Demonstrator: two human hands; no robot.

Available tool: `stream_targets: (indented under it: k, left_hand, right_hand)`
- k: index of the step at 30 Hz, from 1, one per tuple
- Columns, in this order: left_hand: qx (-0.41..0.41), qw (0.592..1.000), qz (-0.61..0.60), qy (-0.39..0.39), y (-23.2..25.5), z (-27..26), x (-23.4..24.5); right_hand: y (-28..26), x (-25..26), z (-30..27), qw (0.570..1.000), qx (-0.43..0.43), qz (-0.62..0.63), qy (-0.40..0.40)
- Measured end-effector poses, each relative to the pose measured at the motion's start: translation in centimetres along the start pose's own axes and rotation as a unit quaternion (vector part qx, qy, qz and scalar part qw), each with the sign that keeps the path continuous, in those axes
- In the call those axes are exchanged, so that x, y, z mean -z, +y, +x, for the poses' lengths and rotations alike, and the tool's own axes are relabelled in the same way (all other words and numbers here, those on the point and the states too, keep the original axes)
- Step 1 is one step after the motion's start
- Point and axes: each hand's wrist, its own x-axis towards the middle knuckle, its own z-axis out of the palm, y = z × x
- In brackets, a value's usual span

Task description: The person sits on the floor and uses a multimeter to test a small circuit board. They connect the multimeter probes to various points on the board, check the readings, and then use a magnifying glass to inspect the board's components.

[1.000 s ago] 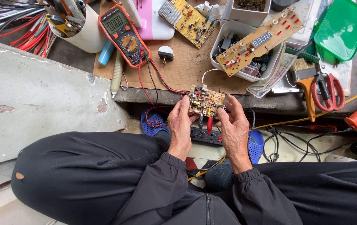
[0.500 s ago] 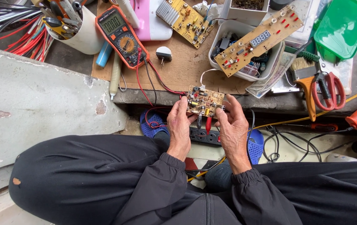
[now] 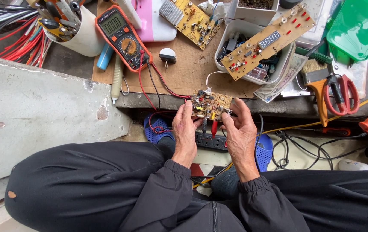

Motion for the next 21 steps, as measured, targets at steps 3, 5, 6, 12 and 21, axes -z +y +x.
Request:
stream_targets:
  k: [3,5,6,12,21]
  left_hand:
    - [0.001,1.000,-0.001,0.001,0.1,0.0,0.0]
    - [0.001,1.000,-0.002,0.001,0.1,0.1,-0.1]
    - [0.001,1.000,-0.003,0.000,0.0,0.1,-0.1]
    - [-0.002,1.000,0.003,0.000,0.1,0.1,-0.3]
    - [0.007,1.000,0.013,0.015,0.9,-0.5,-1.0]
  right_hand:
    - [-0.4,-0.1,-0.1,1.000,-0.002,0.000,0.002]
    - [-0.3,-0.1,-0.1,1.000,-0.004,0.001,0.001]
    - [-0.2,-0.2,-0.1,1.000,-0.005,0.003,0.001]
    - [0.1,-0.2,0.1,1.000,-0.013,0.003,0.002]
    - [0.1,-0.4,0.4,0.999,-0.035,0.009,0.008]
